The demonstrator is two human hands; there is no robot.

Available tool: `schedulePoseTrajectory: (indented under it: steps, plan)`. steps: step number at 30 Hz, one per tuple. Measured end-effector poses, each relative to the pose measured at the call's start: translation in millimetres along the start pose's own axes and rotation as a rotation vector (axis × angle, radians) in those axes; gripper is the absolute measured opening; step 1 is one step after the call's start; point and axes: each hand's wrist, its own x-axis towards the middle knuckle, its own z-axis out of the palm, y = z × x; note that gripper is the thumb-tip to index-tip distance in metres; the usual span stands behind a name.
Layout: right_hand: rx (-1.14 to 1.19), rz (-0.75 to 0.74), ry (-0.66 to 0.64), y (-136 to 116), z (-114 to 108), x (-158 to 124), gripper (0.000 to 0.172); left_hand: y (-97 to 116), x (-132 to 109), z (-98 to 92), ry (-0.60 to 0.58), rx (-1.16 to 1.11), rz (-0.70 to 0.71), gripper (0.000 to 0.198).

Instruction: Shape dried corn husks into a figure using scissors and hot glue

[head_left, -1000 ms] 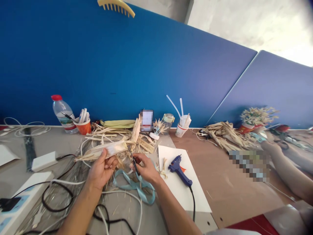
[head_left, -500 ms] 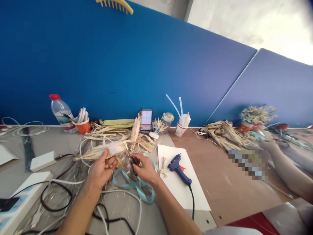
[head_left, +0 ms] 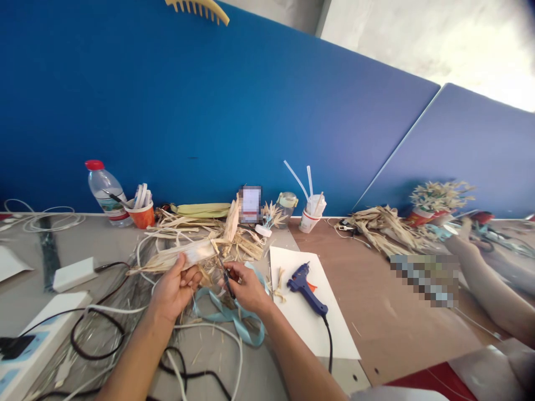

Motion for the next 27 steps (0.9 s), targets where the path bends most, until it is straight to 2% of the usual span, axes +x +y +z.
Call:
schedulePoseTrajectory:
  steps: [9, 16, 19, 24, 27]
  plan:
    - [0.191, 0.074, -0.047, 1, 6, -2, 0.027, 0, 1, -2.2, -0.01, -0.007, 0.012, 0.014]
    - [0.285, 0.15, -0.083, 0, 6, -1, 0.023, 0, 2, -4.0, -0.007, -0.019, 0.015, 0.016]
    - [0.322, 0.186, -0.009, 6, 0, 4, 0.025, 0, 3, -4.7, -0.01, -0.008, 0.006, 0.018]
    - [0.113, 0.176, 0.26, 13, -12, 9, 0.027, -4, 1, -3.2, 0.007, 0.119, 0.0, 0.022]
    - [0.371, 0.184, 0.239, 10, -11, 9, 0.03, -9, -1, -2.8, 0.008, 0.262, -0.016, 0.025]
